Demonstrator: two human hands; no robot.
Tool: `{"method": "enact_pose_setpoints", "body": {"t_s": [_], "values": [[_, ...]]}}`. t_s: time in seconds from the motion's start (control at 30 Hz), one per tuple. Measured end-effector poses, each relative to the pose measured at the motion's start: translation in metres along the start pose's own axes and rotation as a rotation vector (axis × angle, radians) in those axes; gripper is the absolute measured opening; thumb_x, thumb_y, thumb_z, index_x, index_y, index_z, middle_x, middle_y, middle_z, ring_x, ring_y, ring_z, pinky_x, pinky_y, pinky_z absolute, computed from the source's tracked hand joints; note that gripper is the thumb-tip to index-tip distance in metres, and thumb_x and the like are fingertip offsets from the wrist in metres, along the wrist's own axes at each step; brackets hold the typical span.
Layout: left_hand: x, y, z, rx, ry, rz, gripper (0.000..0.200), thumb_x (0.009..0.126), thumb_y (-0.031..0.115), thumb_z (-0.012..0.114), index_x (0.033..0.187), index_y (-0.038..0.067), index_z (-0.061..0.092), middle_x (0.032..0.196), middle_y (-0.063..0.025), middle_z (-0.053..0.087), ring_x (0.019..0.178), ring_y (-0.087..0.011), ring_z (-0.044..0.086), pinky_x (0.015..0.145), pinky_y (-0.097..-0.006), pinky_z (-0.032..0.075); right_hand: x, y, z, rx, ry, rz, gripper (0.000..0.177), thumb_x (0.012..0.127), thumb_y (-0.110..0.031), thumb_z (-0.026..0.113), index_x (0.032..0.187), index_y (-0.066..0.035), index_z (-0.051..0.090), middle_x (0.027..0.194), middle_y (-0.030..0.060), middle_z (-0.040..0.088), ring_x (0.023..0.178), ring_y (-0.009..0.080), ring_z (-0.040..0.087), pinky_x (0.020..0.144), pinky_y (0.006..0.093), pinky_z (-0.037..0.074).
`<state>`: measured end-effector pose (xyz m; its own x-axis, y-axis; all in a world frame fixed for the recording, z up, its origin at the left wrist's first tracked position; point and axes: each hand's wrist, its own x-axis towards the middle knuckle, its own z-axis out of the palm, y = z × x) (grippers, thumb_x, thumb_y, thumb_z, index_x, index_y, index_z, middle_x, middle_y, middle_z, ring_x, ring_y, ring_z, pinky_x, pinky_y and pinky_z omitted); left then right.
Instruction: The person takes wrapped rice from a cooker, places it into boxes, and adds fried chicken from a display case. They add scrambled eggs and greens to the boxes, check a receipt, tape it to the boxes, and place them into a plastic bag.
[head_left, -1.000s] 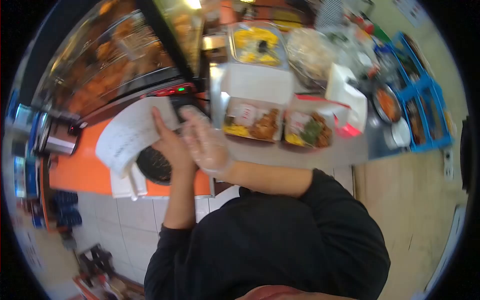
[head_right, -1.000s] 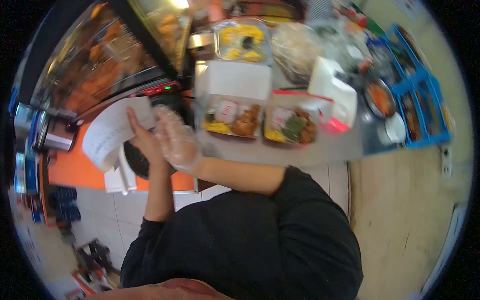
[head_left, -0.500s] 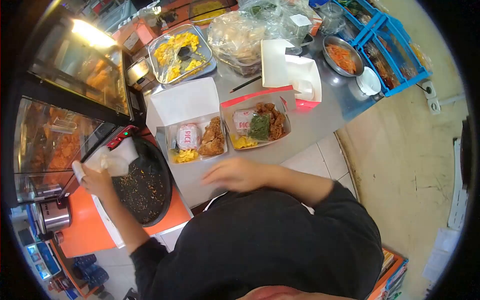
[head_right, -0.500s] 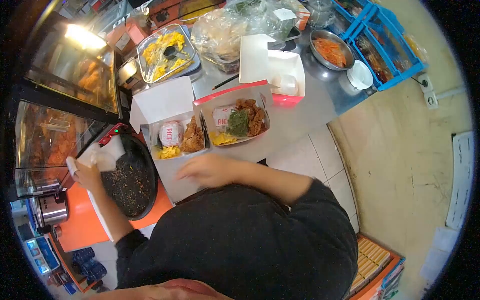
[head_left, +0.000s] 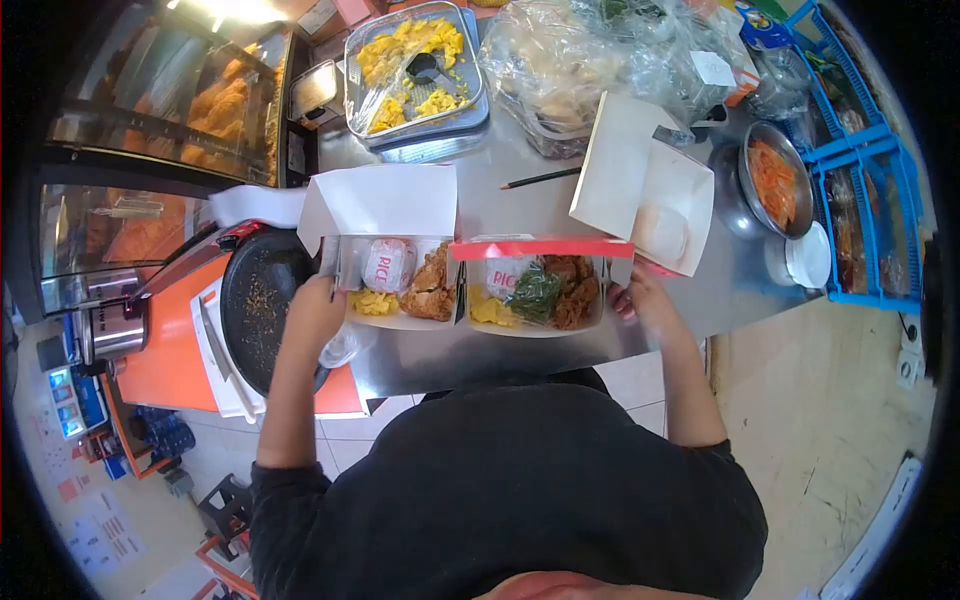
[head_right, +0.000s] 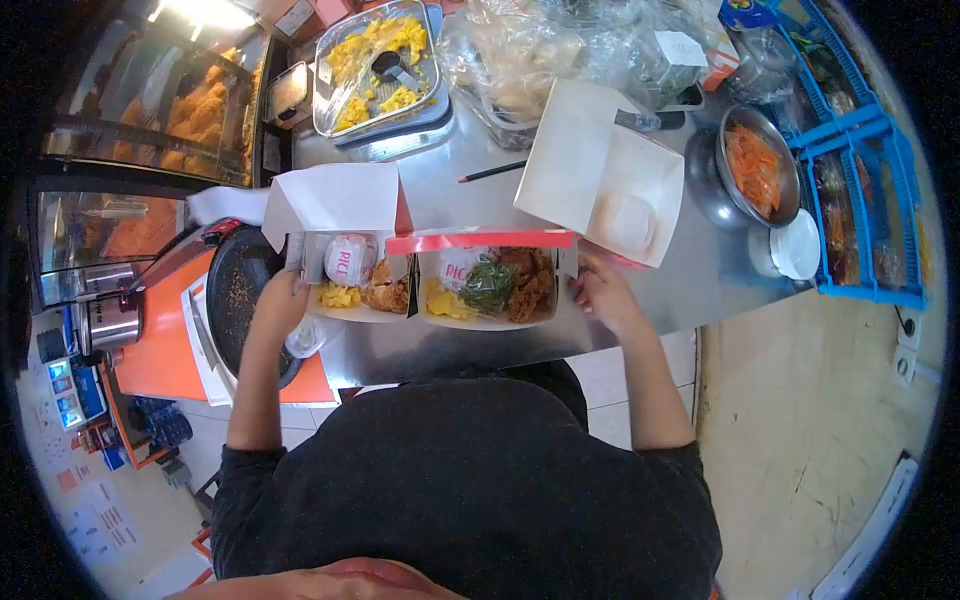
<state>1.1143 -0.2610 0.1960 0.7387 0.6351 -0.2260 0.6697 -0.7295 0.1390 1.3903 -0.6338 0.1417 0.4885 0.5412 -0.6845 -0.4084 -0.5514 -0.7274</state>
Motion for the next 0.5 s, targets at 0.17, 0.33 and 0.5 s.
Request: {"method": "enact_pose_setpoints", "body": {"t_s": [0.17,0.33,0.5], "values": [[-0.004,0.013,0.023,-0.101,0.075,-0.134,0.021,0.084,0.015,0.048,0.075,-0.004,0.053,0.08,-0.0246,0.055,0.075,-0.0426,0.054,0.067,-0.0472,0.043,0.043,0.01,-0.011,-0.25,0.202,-0.304,0.038,0.084,-0.005,0.043,0.122,-0.003,0.048,0.096,0.0086,0.057,0.087,0.0152,0.055,0.078,0.0274,0.045],[-0.027,0.008,0.029,-0.147,0.036,-0.256,0.02,0.085,0.014,0.047,0.076,-0.004,0.051,0.078,-0.0254,0.055,0.075,-0.0428,0.054,0.066,-0.0486,0.042,0.062,-0.008,0.001,-0.773,-0.005,-0.772,0.043,0.084,-0.006,0.051,0.126,-0.011,0.046,0.129,0.0122,0.047,0.117,0.024,0.045,0.097,0.0329,0.035],[-0.034,-0.001,0.033,-0.118,0.104,-0.276,0.021,0.086,0.015,0.046,0.078,-0.003,0.052,0.079,-0.0257,0.056,0.077,-0.0429,0.054,0.067,-0.049,0.042,0.075,-0.046,0.027,-0.22,0.039,-0.639,0.053,0.083,-0.012,0.049,0.134,-0.006,0.035,0.133,0.0181,0.039,0.123,0.0269,0.038,0.1,0.0334,0.032]]}}
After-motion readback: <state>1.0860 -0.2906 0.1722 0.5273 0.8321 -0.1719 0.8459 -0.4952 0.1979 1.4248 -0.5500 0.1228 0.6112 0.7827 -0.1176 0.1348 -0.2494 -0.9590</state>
